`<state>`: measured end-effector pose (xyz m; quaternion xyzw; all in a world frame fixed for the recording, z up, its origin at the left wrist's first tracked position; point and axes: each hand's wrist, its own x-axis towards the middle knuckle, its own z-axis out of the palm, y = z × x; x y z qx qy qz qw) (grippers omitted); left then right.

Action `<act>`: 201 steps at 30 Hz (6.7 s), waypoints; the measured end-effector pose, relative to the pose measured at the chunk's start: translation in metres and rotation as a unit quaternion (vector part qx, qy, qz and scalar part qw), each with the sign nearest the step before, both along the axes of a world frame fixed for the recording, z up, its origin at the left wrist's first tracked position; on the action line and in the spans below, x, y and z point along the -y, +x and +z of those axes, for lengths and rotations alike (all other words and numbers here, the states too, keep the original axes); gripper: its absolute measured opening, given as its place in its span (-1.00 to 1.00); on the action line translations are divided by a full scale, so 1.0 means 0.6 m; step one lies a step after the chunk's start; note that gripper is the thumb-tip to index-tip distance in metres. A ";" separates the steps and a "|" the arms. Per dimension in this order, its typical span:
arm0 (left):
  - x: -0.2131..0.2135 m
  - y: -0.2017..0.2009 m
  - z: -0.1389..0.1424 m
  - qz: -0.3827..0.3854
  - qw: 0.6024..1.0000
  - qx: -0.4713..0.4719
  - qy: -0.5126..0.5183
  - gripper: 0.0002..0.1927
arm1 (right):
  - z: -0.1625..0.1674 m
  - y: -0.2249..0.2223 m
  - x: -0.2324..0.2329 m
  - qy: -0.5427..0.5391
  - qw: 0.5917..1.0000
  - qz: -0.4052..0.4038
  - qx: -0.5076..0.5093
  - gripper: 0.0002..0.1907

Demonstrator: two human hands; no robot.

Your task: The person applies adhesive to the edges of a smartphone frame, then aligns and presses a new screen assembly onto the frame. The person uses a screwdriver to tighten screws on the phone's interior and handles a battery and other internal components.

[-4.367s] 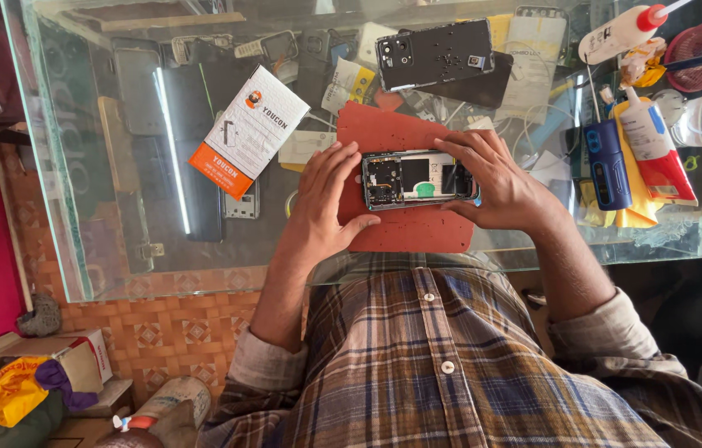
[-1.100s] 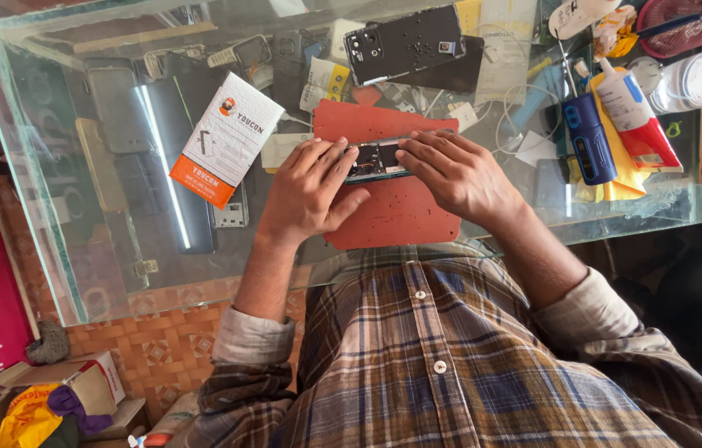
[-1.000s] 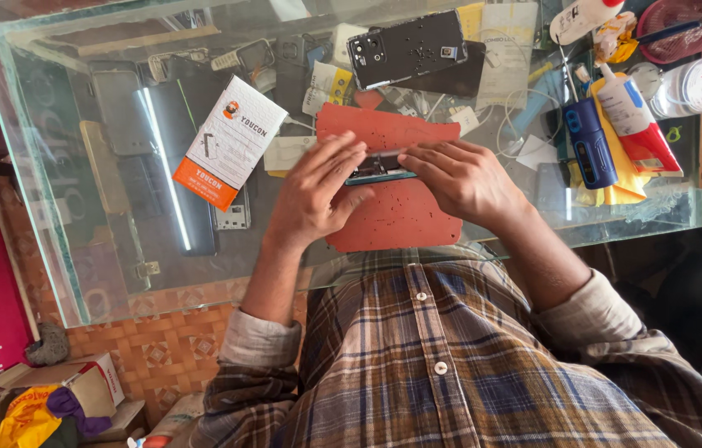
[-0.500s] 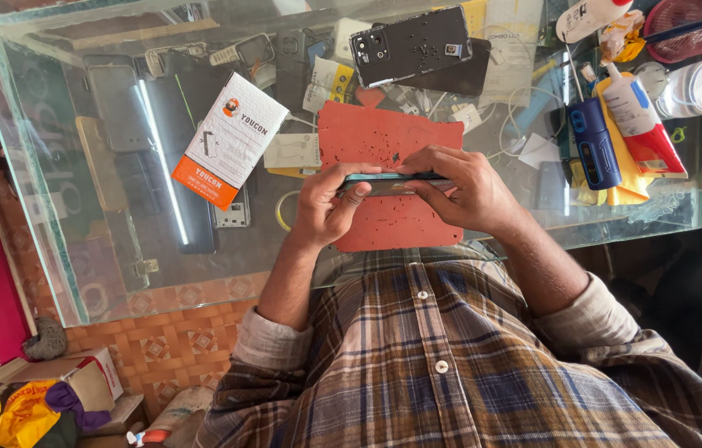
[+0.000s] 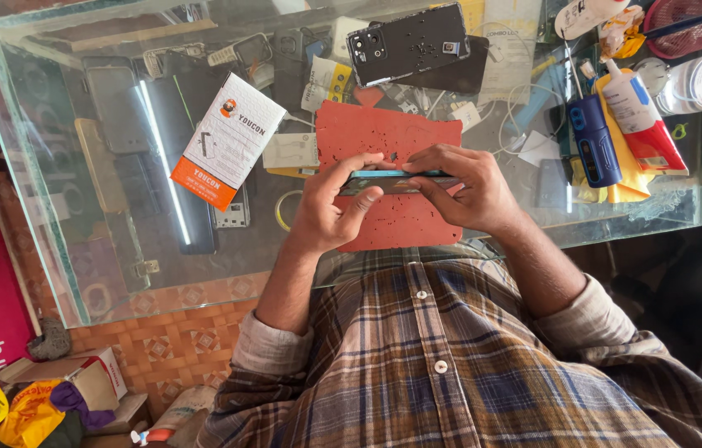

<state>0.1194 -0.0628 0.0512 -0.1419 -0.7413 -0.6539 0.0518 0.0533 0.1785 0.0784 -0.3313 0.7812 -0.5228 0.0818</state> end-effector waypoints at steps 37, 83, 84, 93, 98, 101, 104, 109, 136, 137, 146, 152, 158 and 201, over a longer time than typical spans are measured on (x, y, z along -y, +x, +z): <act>-0.029 0.010 0.112 0.014 0.991 -0.090 -0.102 -0.67 | 0.059 0.041 -0.003 -0.244 0.959 -0.035 0.143 -0.82; -0.042 -0.001 0.048 -0.020 0.928 -0.115 -0.354 -0.77 | -0.014 0.023 -0.044 -0.078 0.996 -0.012 0.040 -0.69; -0.044 -0.002 0.047 -0.023 0.925 -0.116 -0.360 -0.76 | -0.009 0.022 -0.040 -0.036 0.999 -0.002 -0.009 -0.61; -0.018 0.003 0.057 0.025 0.955 -0.073 -0.285 -0.76 | -0.005 0.019 -0.002 0.043 0.997 -0.021 -0.058 -0.71; -0.009 0.010 0.049 0.034 0.968 -0.069 -0.239 -0.78 | 0.019 0.019 0.008 0.077 0.989 -0.003 -0.130 -0.69; -0.011 0.011 0.041 0.031 0.971 -0.057 -0.228 -0.80 | 0.026 0.022 0.020 0.100 0.979 0.008 -0.177 -0.73; -0.011 0.012 0.040 0.028 0.972 -0.055 -0.228 -0.80 | 0.023 0.022 0.028 0.104 0.977 0.008 -0.185 -0.80; -0.017 0.012 0.056 0.052 0.972 -0.089 -0.210 -0.67 | 0.011 0.022 0.020 0.068 0.985 -0.009 -0.155 -0.79; -0.028 0.025 0.107 0.016 0.970 -0.158 -0.185 -0.61 | 0.048 0.059 0.025 -0.125 0.985 -0.046 -0.113 -0.76; -0.031 0.024 0.109 0.017 0.970 -0.157 -0.183 -0.62 | 0.046 0.059 0.022 -0.125 0.985 -0.046 -0.112 -0.75; -0.019 0.025 0.110 0.022 0.989 -0.114 -0.095 -0.67 | 0.030 0.065 0.012 -0.276 0.954 -0.022 0.113 -0.77; -0.026 0.024 0.112 0.011 0.982 -0.139 -0.128 -0.68 | 0.055 0.050 -0.001 -0.155 0.987 -0.018 -0.035 -0.72; -0.032 0.018 0.122 0.000 0.979 -0.140 -0.147 -0.67 | 0.060 0.046 -0.009 -0.128 0.990 -0.033 -0.057 -0.77; -0.012 -0.005 -0.025 -0.028 0.999 -0.011 0.045 -0.44 | -0.022 0.044 -0.016 -0.352 0.907 -0.164 0.163 -0.88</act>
